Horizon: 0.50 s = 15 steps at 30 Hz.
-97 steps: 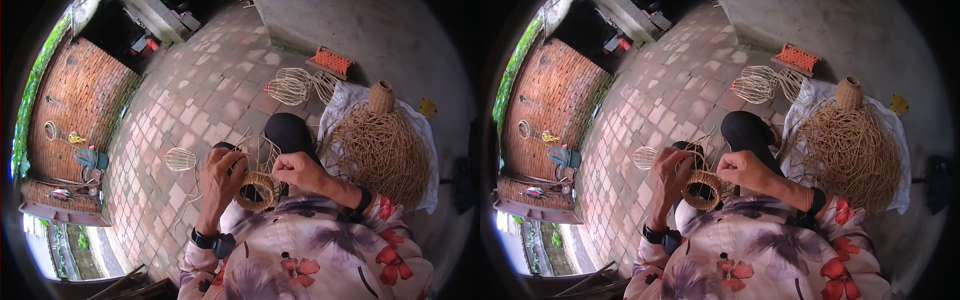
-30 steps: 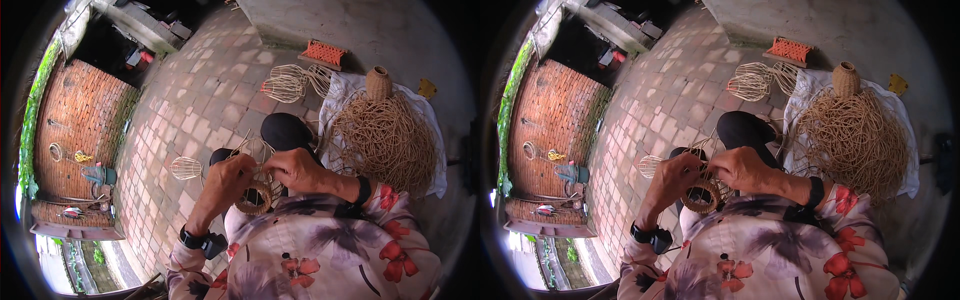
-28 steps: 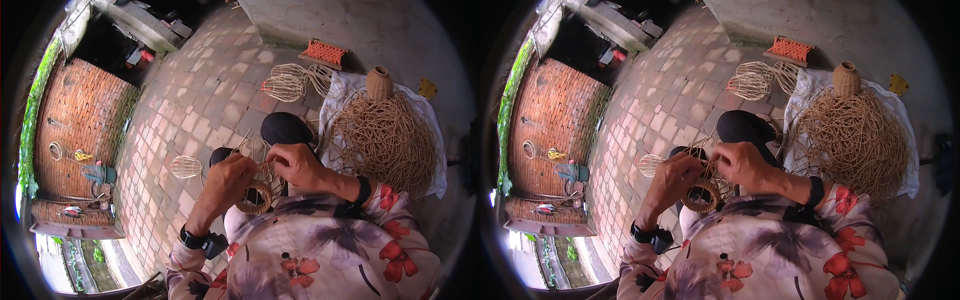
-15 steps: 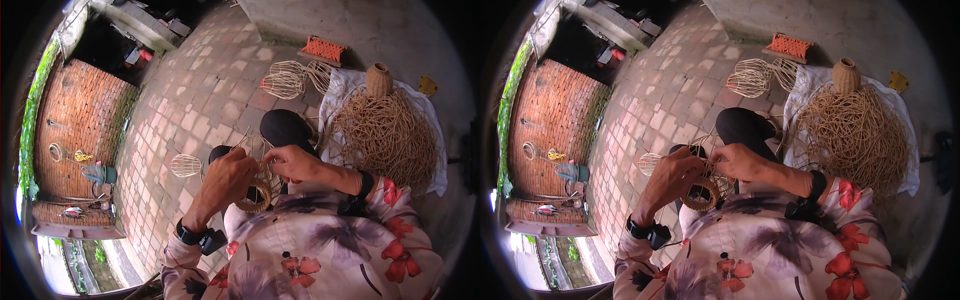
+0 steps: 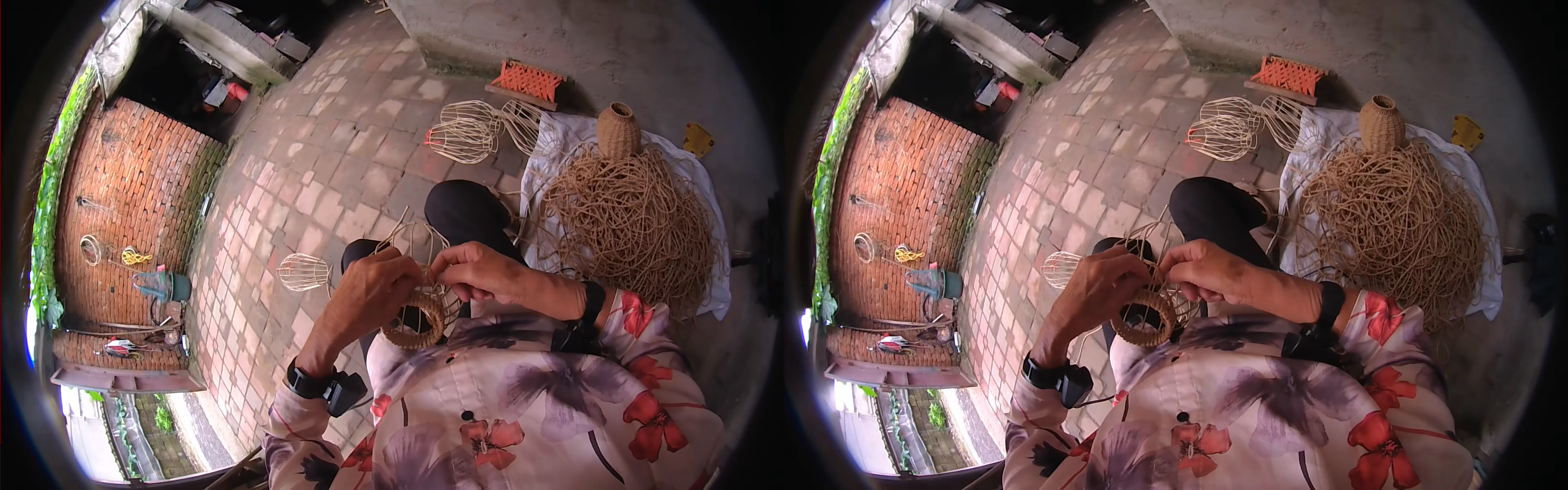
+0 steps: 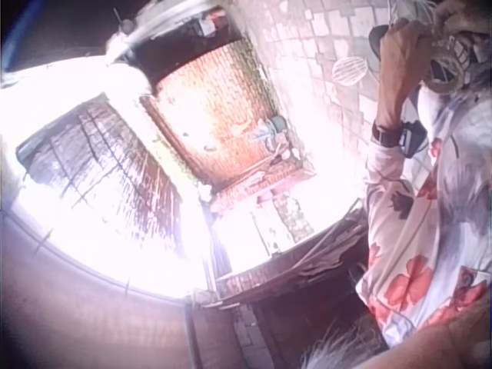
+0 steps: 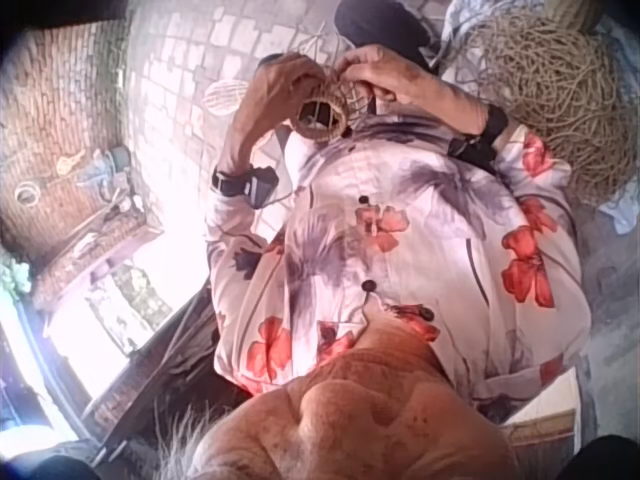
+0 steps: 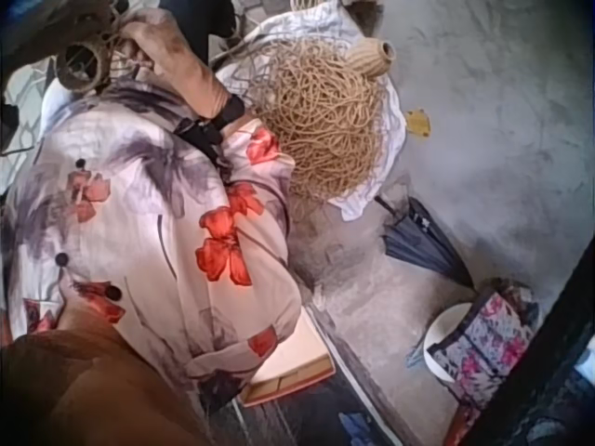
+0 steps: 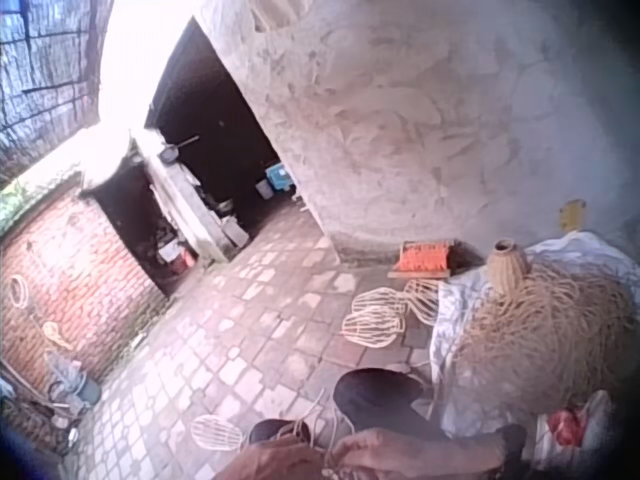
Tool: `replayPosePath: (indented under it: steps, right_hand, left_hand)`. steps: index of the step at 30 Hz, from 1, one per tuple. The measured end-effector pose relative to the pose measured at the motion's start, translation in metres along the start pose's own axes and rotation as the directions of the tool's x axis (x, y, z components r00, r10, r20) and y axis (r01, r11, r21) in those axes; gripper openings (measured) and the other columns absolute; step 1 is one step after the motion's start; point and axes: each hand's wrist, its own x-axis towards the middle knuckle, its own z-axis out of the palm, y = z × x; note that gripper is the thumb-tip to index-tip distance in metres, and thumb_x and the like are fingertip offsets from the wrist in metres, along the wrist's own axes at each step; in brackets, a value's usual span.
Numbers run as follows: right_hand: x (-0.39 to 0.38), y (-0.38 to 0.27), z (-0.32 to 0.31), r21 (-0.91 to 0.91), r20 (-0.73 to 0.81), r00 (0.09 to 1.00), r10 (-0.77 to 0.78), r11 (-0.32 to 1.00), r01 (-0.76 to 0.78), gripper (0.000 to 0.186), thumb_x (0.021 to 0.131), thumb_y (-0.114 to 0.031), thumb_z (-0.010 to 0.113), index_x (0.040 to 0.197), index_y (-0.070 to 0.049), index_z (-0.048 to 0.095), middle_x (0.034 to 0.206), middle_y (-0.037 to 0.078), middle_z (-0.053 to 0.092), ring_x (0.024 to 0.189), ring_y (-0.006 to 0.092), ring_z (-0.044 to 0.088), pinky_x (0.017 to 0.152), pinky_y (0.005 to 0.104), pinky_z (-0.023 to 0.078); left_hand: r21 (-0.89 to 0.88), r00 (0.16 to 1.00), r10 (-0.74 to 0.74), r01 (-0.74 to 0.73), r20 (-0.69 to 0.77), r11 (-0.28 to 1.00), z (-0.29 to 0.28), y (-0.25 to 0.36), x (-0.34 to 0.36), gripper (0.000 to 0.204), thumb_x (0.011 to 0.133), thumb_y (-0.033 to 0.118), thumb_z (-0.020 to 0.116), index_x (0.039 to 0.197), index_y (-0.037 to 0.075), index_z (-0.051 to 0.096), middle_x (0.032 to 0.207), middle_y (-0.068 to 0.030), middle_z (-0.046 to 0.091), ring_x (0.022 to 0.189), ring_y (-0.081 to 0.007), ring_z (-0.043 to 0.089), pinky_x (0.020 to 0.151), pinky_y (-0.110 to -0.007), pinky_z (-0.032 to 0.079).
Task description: Weaving a small basket or trap using rattan strips.
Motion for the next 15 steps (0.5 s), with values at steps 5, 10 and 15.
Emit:
replayPosePath:
  steps: [5, 10, 15]
  right_hand:
    - [0.004, -0.01, 0.004, 0.02, 0.072, 0.994, 0.085, 0.996, -0.087, 0.02, 0.086, -0.021, 0.06, 0.098, -0.004, 0.063, 0.054, 0.0, 0.049, 0.039, 0.0043, 0.037, 0.035, 0.0207, 0.026]
    - [0.01, -0.013, -0.009, 0.067, 0.237, 0.951, 0.199, 0.973, -0.221, 0.013, 0.085, -0.022, 0.059, 0.086, -0.01, 0.061, 0.051, -0.001, 0.044, 0.036, 0.0049, 0.031, 0.033, 0.0225, 0.021]
    - [0.013, -0.011, -0.015, 0.041, 0.285, 0.938, 0.195, 0.976, -0.216, 0.016, 0.086, -0.024, 0.059, 0.075, -0.012, 0.057, 0.049, -0.002, 0.042, 0.034, 0.0056, 0.029, 0.032, 0.0233, 0.02]
  left_hand:
    - [0.018, 0.998, 0.062, -0.062, 0.004, 0.998, -0.003, 0.003, 0.0, 0.005, 0.079, 0.006, 0.061, 0.082, 0.005, 0.066, 0.077, -0.0095, 0.059, 0.07, -0.0294, 0.063, 0.063, -0.039, 0.05]
    - [0.072, 0.984, 0.163, -0.168, 0.071, 0.983, -0.004, 0.008, 0.01, 0.005, 0.077, 0.008, 0.064, 0.08, 0.007, 0.067, 0.075, -0.0091, 0.059, 0.069, -0.0279, 0.063, 0.06, -0.038, 0.05]
    - [0.333, 0.95, 0.177, -0.259, 0.257, 0.906, -0.006, 0.019, 0.022, 0.007, 0.076, 0.012, 0.067, 0.079, 0.006, 0.067, 0.073, -0.0082, 0.058, 0.071, -0.0263, 0.062, 0.062, -0.039, 0.05]
